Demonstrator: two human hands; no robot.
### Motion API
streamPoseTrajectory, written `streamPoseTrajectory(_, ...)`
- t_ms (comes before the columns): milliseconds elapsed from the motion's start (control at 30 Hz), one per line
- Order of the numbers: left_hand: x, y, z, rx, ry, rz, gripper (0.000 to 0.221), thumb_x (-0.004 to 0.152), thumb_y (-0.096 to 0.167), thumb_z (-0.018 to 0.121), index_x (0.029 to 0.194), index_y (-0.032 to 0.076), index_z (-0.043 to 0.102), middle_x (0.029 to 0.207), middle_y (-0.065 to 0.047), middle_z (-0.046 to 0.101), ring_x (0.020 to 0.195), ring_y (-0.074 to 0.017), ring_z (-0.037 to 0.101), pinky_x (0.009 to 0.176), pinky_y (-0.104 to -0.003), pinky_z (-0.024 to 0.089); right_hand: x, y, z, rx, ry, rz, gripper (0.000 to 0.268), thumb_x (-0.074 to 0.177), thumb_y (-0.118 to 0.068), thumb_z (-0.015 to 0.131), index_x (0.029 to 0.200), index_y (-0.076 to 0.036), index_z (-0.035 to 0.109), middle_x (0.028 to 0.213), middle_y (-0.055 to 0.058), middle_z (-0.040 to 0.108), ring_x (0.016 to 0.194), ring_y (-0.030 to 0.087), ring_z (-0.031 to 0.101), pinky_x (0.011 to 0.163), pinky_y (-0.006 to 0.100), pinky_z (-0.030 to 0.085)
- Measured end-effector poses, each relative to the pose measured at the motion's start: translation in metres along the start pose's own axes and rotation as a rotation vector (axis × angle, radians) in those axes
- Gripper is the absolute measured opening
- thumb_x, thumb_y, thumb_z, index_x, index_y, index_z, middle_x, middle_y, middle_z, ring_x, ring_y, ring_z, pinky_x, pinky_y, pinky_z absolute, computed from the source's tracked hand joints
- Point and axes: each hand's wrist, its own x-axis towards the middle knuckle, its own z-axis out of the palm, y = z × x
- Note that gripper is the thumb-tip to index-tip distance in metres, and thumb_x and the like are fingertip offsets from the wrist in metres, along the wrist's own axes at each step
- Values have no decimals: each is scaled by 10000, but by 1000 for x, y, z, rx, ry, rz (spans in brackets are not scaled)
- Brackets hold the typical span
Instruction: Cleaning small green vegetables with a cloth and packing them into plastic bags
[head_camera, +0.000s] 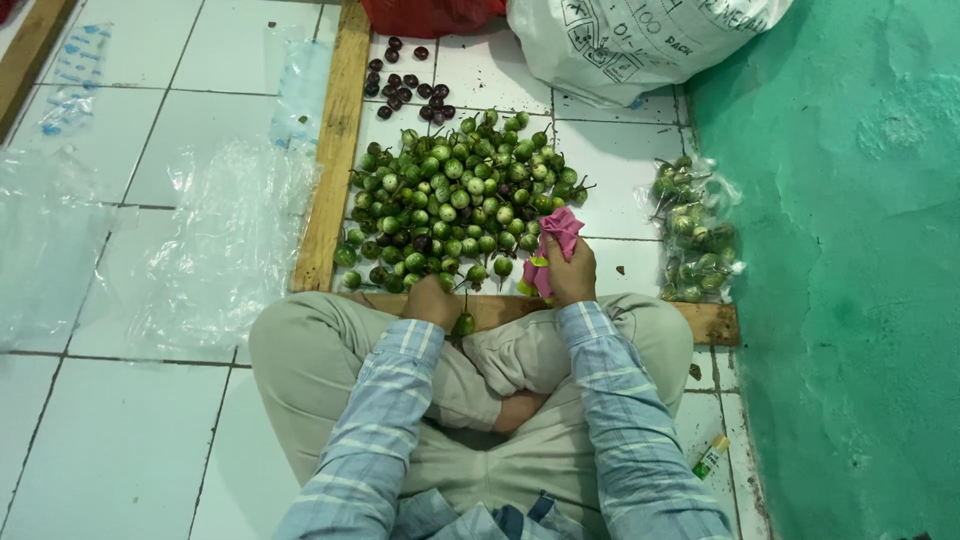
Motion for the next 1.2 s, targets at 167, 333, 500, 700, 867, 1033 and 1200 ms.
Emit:
streamPoseTrajectory(167,-6,22,-12,135,140,222,317,936,111,599,1223,1,679,1120,-204,678,1084,-364,696,847,-525,614,1,5,2,14,-5,2,330,976,-432,653,997,-107,704,867,155,704,902,351,689,837,479,505)
streamPoseTrajectory(333,39,9,31,398,305,533,177,897,48,670,1065,32,723,1083,-157,624,1028,-338,682,822,-451,589,1,9,0,20,-57,37,436,1030,-519,541,1089,-121,707,980,164,731,1050,381,682,935,522,497)
streamPoseTrajectory(500,54,12,40,543,248,580,105,923,82,693,949,50,789,1159,-160,639,1057,-298,653,893,-427,541,-8,0,-2,7,-95,33,462,1036,-526,527,1147,-110,696,1065,193,722,1130,407,651,984,560,478)
streamPoseTrajectory(700,59,19,40,532,315,544,158,993,105,622,1111,87,726,1147,-112,641,1064,-251,673,863,-401,567,-17,-17,-4,34,-138,37,511,1040,-544,505,1104,-77,701,1013,207,721,1099,407,665,980,566,470)
streamPoseTrajectory(867,61,33,10,-442,195,364,186,1066,133,497,1115,33,646,1048,-171,705,1030,-353,705,833,-465,588,-13,-11,8,167,-136,51,531,1069,-544,446,1061,-86,716,958,156,730,1038,359,678,999,530,465)
streamPoseTrajectory(1033,62,55,-9,-952,70,210,180,1066,171,523,1085,31,634,997,-195,743,928,-289,734,729,-406,640,-56,-104,-4,267,-191,85,563,1062,-562,391,1055,-109,725,992,149,752,1085,347,690,1031,524,466)
streamPoseTrajectory(1200,52,71,-5,-982,-92,166,178,1012,195,601,1036,67,722,864,-130,723,786,-231,739,610,-376,648,-60,-91,22,113,-366,-314,505,1061,-341,518,1417,14,463,1302,359,578,1250,543,531,1032,688,411)
